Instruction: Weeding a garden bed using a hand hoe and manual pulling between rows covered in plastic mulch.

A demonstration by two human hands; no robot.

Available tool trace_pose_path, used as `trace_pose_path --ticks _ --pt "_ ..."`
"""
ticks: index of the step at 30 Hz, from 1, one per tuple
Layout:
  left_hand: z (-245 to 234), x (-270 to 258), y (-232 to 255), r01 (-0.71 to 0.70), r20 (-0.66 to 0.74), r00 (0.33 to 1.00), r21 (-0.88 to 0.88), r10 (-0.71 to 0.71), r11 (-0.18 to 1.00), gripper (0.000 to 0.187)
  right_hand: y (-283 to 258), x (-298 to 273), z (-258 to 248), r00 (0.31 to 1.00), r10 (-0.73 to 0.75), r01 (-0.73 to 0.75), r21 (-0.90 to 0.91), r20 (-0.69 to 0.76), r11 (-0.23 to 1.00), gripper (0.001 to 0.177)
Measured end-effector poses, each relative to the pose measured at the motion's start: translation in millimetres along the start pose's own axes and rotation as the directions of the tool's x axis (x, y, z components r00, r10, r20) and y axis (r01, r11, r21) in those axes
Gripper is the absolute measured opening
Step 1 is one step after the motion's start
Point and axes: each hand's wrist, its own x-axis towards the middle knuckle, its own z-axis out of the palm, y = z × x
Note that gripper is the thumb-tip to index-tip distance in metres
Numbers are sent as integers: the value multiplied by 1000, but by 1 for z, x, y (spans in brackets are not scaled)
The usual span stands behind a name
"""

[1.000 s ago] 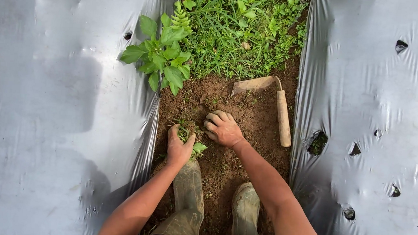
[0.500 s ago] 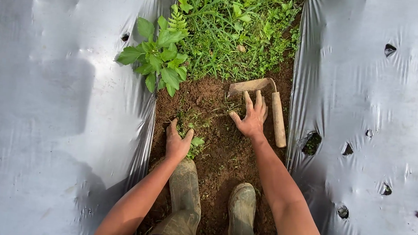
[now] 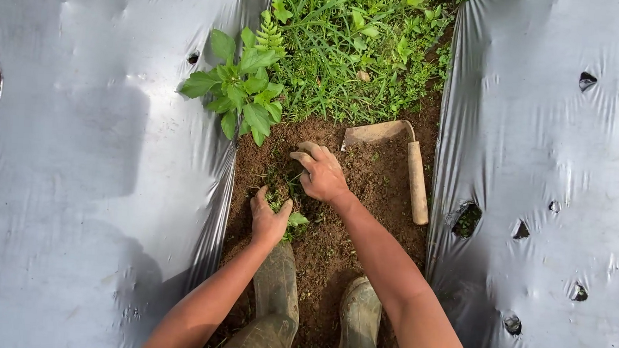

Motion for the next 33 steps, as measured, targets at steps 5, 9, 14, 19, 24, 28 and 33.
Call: trace_pose_path --ticks 5,9,14,19,24,28,33 --pt "-2 -2 5 22 30 999 -26 -22 999 84 -43 58 -16 894 167 -48 -283 416 958 64" --pt "-9 -9 13 41 52 998 4 -41 999 85 -11 44 16 968 -44 143 -400 247 905 39" --pt "-6 -14 24 32 91 995 11 -32 999 85 32 -38 24 964 -20 111 -336 264 935 36" --pt "12 -15 11 -50 222 975 102 26 993 87 44 -114 -34 970 -240 243 -150 40 958 25" --pt "-3 -33 39 -197 148 975 245 164 949 90 58 -107 -66 876 428 -417 93 -224 904 50" --pt "-10 -22 44 -232 -8 968 341 250 911 85 27 -102 -38 784 619 -617 47 -49 786 71" --pt "-1 0 38 -264 225 957 401 185 877 81 2 -109 21 999 -26 21 224 22 974 67"
